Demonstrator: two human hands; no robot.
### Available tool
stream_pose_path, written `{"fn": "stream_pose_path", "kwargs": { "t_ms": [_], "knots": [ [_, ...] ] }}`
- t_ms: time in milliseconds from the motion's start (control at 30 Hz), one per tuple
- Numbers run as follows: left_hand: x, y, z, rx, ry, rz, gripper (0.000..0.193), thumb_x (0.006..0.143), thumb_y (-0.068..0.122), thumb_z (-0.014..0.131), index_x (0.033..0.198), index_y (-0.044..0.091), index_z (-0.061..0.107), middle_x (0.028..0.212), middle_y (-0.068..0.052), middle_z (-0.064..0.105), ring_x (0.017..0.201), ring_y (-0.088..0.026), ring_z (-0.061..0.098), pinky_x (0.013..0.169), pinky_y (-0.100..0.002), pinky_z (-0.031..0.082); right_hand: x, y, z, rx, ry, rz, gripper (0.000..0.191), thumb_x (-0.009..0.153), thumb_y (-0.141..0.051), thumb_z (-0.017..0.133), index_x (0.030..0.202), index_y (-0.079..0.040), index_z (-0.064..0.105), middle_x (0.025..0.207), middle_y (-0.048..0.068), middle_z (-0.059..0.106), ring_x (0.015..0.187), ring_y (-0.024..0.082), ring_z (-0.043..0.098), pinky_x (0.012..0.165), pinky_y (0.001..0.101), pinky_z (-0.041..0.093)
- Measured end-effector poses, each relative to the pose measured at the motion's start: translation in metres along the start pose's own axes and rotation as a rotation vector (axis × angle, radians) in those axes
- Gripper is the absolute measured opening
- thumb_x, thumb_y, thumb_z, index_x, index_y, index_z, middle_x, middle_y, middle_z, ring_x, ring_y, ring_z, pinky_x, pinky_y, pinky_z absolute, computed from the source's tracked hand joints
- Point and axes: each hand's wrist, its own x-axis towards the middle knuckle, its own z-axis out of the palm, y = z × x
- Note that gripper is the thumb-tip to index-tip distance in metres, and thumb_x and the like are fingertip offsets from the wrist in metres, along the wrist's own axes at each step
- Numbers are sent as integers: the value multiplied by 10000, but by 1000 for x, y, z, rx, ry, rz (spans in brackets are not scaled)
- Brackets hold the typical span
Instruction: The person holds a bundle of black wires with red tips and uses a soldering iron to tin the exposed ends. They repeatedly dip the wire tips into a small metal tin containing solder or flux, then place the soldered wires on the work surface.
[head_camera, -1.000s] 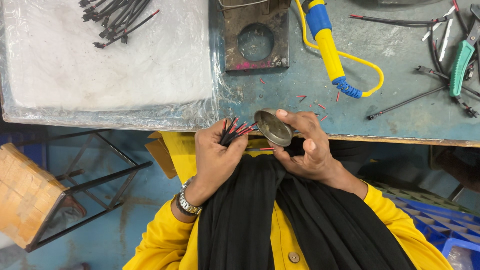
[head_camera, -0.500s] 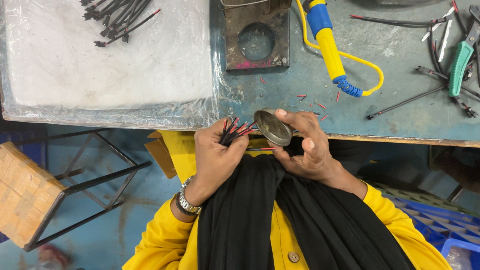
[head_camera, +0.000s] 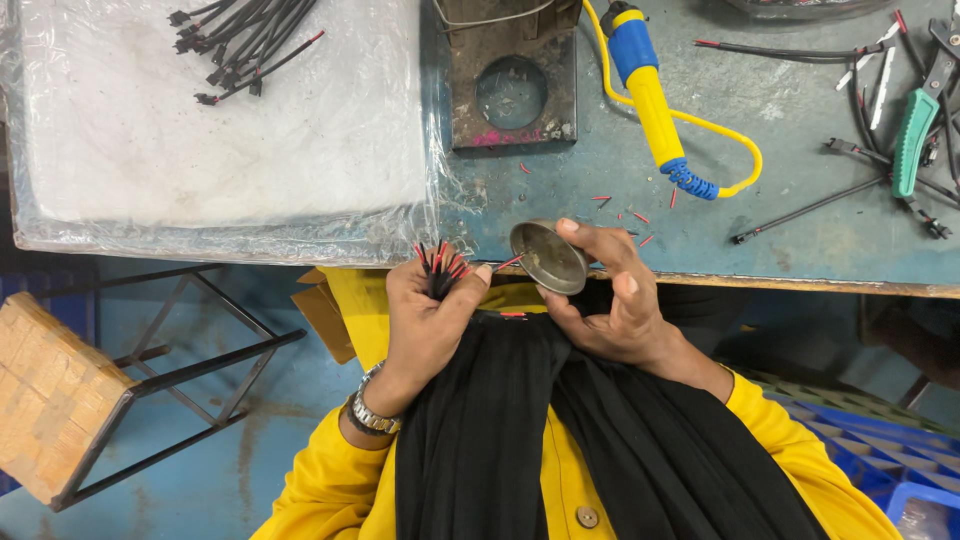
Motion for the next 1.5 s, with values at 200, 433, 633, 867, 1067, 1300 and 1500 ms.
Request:
{"fn": "stream_pose_path", "kwargs": {
  "t_ms": [200, 433, 633, 867, 1067, 1300, 1500],
  "knots": [
    [-1, -2, 0, 0, 3, 15, 381, 959, 43, 700, 677, 104, 452, 648, 113, 416, 613, 3, 333, 523, -242, 266, -3, 2, 0, 39, 5, 18, 1245, 820, 87, 818, 1651, -329, -10, 1438, 250, 493, 1094, 326, 669, 866, 405, 556],
    [2, 19, 5, 161, 65, 120, 210, 993, 137, 707, 851, 28, 597, 698, 86, 506, 664, -8, 408, 565, -237, 356, -12, 2, 5, 216, 19, 108, 1196, 847, 146, 776, 1626, -339, 10, 1515, 274, 417, 1281, 378, 607, 1004, 412, 593],
    [7, 35, 7, 398, 96, 148, 272, 990, 261, 730, 959, -5, 681, 658, 10, 569, 637, -40, 465, 561, -259, 428, -17, 4, 4, 167, 58, 195, 1228, 826, 140, 782, 1630, -332, -17, 1519, 271, 412, 1392, 393, 524, 1107, 485, 546],
    [9, 36, 4, 371, 71, 141, 274, 978, 261, 726, 934, -7, 692, 680, -21, 604, 649, -61, 497, 581, -279, 455, -16, 4, 5, 167, 83, 249, 1224, 828, 140, 769, 1632, -341, -18, 1544, 271, 396, 1409, 376, 520, 1139, 486, 517],
    [10, 35, -2, 494, 49, 164, 420, 959, 223, 783, 747, -45, 539, 635, -90, 439, 596, -140, 368, 537, -350, 334, -12, 4, 5, 143, 57, 224, 1221, 828, 132, 778, 1630, -339, -12, 1534, 283, 408, 1368, 378, 559, 1092, 470, 541],
    [8, 38, -4, 418, 62, 131, 142, 846, 129, 761, 844, -1, 705, 628, -50, 588, 556, -108, 495, 517, -314, 415, -10, 6, 8, 43, 28, 136, 1206, 796, 132, 807, 1620, -323, 54, 1456, 291, 458, 1247, 394, 623, 978, 452, 591],
    [10, 33, 0, 417, 65, 136, 133, 814, 105, 751, 805, -5, 676, 638, -62, 585, 566, -106, 524, 540, -310, 434, -9, 6, 9, -10, 11, 65, 1239, 803, 118, 826, 1626, -325, 13, 1455, 267, 466, 1164, 378, 626, 905, 424, 583]
  ]
}}
